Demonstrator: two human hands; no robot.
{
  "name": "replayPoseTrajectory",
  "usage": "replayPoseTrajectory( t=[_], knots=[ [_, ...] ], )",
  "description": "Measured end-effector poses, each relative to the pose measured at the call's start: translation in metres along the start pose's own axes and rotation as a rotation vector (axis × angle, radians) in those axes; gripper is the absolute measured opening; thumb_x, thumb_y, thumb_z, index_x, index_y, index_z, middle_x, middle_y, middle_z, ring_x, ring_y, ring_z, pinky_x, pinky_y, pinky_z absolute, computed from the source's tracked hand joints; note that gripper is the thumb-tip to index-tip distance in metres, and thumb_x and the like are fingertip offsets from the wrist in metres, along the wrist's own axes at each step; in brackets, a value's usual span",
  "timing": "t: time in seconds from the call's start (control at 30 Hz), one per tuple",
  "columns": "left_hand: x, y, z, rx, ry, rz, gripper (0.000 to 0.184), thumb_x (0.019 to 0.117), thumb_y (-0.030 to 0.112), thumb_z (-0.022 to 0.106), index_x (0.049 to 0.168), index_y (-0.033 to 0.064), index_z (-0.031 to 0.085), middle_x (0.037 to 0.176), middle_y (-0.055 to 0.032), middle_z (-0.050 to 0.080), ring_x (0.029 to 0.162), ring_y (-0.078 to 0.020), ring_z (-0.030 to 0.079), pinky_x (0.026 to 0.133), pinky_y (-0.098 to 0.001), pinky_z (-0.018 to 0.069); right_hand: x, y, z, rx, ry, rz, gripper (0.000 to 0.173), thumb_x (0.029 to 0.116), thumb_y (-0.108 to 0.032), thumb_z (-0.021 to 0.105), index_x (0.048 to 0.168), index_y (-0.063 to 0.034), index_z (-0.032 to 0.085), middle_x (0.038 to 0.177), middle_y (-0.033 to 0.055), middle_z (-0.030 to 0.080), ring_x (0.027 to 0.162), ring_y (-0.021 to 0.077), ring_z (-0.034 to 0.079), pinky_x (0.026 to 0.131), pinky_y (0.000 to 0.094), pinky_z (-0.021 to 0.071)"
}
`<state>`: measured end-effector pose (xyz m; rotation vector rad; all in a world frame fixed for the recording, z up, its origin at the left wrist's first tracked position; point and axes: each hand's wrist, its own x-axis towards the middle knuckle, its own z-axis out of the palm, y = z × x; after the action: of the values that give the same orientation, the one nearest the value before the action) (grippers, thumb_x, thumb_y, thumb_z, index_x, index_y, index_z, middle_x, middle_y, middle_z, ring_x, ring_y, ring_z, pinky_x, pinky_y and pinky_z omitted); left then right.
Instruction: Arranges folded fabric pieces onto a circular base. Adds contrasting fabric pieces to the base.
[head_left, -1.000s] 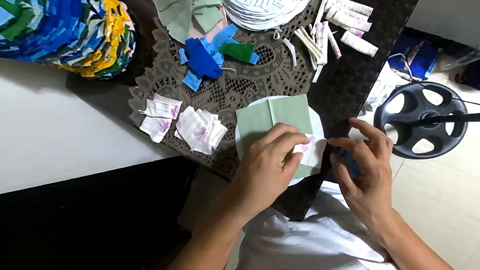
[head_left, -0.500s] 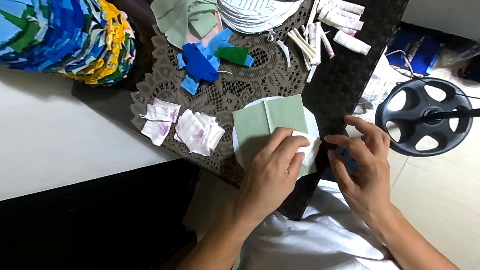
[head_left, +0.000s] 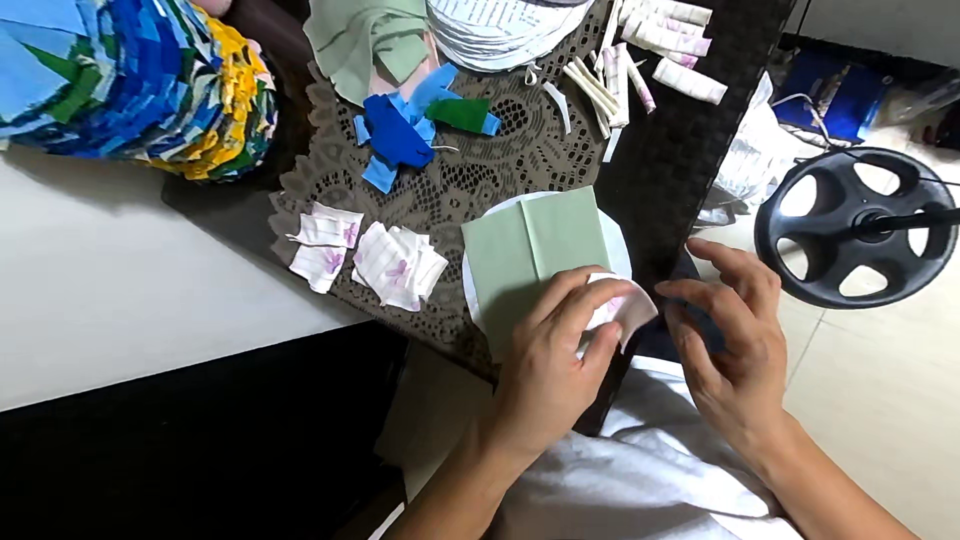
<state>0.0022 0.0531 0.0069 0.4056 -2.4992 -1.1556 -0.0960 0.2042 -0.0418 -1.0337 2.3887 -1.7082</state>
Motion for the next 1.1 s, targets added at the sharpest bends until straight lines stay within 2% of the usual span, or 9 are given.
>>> replayPoseTrajectory(
  t=[0.13, 0.57, 0.9, 1.1],
  knots=[
    [0.0, 0.002, 0.003, 0.141, 0.019, -0.033, 0.028, 0.0894, 0.005, 0.071, 0.117, 0.0022, 0.072, 0.122, -0.0156, 0.066, 0.098, -0.0067, 0.07, 0.076, -0.0169, 0.0595, -0.002, -0.001, 0.003, -0.005, -0.003, 0.003, 0.016, 0.0998, -0.02, 0.058, 0.1, -0.013, 0.072, 0.141, 0.0129, 0.058, 0.139, 0.027, 0.044, 0.11, 0.0459, 0.0352],
    [-0.002, 0.003, 0.003, 0.114, 0.071, -0.127, 0.031, 0.0869, 0.003, 0.072, 0.118, 0.0024, 0.072, 0.123, -0.0139, 0.065, 0.104, -0.0059, 0.069, 0.079, -0.0176, 0.0603, 0.0, -0.002, 0.008, -0.075, -0.042, 0.029, 0.015, 0.0975, -0.018, 0.06, 0.101, -0.0112, 0.072, 0.142, 0.0134, 0.058, 0.137, 0.03, 0.046, 0.106, 0.0488, 0.0373],
    [-0.002, 0.004, 0.006, 0.079, 0.126, -0.223, 0.035, 0.0859, 0.005, 0.074, 0.121, 0.0023, 0.071, 0.124, -0.0124, 0.064, 0.1, -0.0062, 0.07, 0.076, -0.0183, 0.0615, -0.001, 0.001, 0.01, -0.071, -0.042, 0.017, 0.016, 0.0979, -0.018, 0.059, 0.102, -0.0115, 0.072, 0.143, 0.014, 0.057, 0.136, 0.0313, 0.047, 0.105, 0.0497, 0.0386],
    [-0.001, 0.003, 0.004, 0.118, 0.09, -0.178, 0.035, 0.0871, 0.007, 0.073, 0.121, 0.0029, 0.071, 0.125, -0.0121, 0.064, 0.1, -0.0055, 0.069, 0.076, -0.0174, 0.0605, -0.002, 0.002, 0.011, -0.065, -0.035, 0.018, 0.016, 0.0977, -0.018, 0.059, 0.103, -0.0111, 0.073, 0.143, 0.0144, 0.057, 0.136, 0.0313, 0.048, 0.106, 0.0502, 0.0382]
  ],
)
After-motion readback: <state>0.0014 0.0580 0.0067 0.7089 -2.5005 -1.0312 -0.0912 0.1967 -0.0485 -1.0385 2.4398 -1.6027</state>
